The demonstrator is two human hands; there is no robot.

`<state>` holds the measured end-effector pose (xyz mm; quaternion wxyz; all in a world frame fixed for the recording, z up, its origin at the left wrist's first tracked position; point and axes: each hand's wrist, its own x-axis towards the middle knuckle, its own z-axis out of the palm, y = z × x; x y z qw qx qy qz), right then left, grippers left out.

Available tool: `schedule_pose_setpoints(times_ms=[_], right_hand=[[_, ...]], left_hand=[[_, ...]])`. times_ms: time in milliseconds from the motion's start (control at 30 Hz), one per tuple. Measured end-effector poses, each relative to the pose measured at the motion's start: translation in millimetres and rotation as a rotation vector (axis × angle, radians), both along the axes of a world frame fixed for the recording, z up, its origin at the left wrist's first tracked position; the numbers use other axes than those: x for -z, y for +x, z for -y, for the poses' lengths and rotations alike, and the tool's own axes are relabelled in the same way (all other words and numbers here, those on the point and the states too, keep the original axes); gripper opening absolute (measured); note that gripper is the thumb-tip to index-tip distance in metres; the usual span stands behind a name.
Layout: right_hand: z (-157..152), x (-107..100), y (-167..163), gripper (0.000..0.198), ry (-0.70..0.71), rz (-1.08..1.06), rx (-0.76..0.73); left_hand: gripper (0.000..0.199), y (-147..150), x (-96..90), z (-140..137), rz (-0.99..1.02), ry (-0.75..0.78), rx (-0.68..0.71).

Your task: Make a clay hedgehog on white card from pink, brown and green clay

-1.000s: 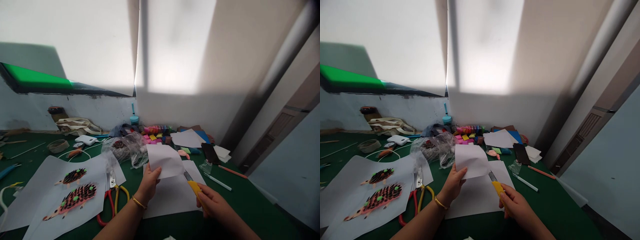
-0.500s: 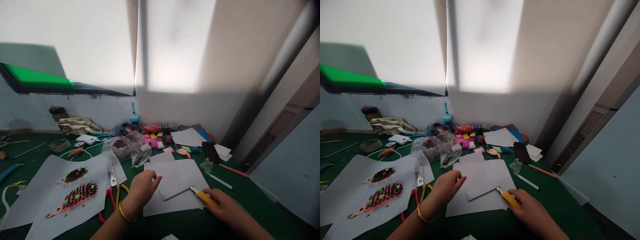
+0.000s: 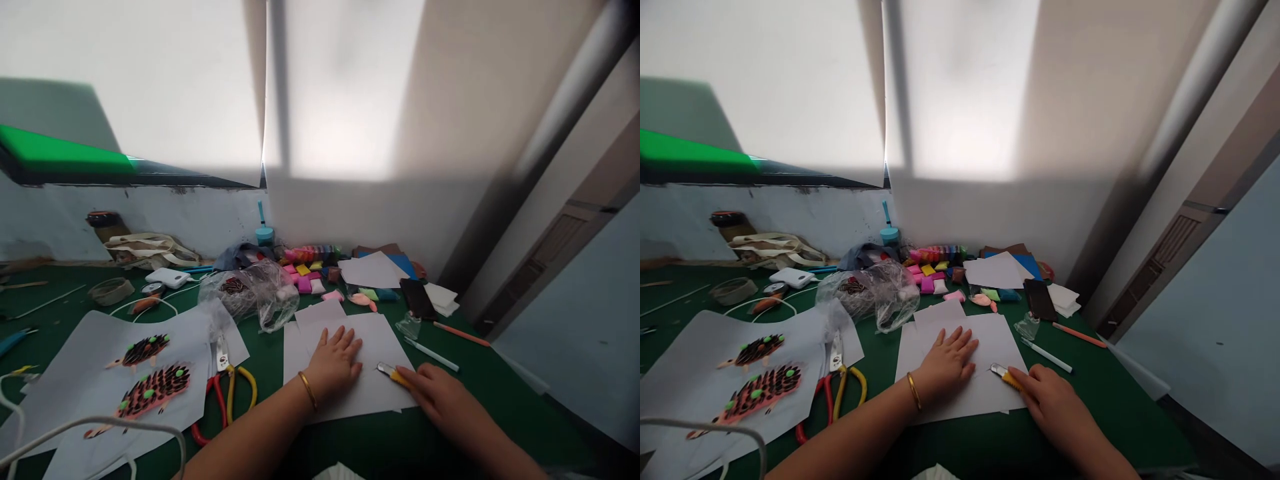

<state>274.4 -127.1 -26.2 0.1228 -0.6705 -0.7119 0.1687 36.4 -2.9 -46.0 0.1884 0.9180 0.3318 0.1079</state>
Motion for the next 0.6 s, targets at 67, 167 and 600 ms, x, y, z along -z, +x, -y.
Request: schedule_pose_setpoints(times_ms=[67,167,600], right_hand=[[-3,3,2,0.041,0.033,0.041,-0.027],[-4,6,4,0.04,0.029,0.046,-0.046],[-3,9,13,0.041,0.05,0.012,-0.096]], left_hand=[[0.056,-2,-1.1,1,-0.003,0.006,-0.004],[0.053,-2,-5.4,5,-0.016,0.027,-0.011],[0.059,-5,1.6,17,0.004,0.036,-0.019]])
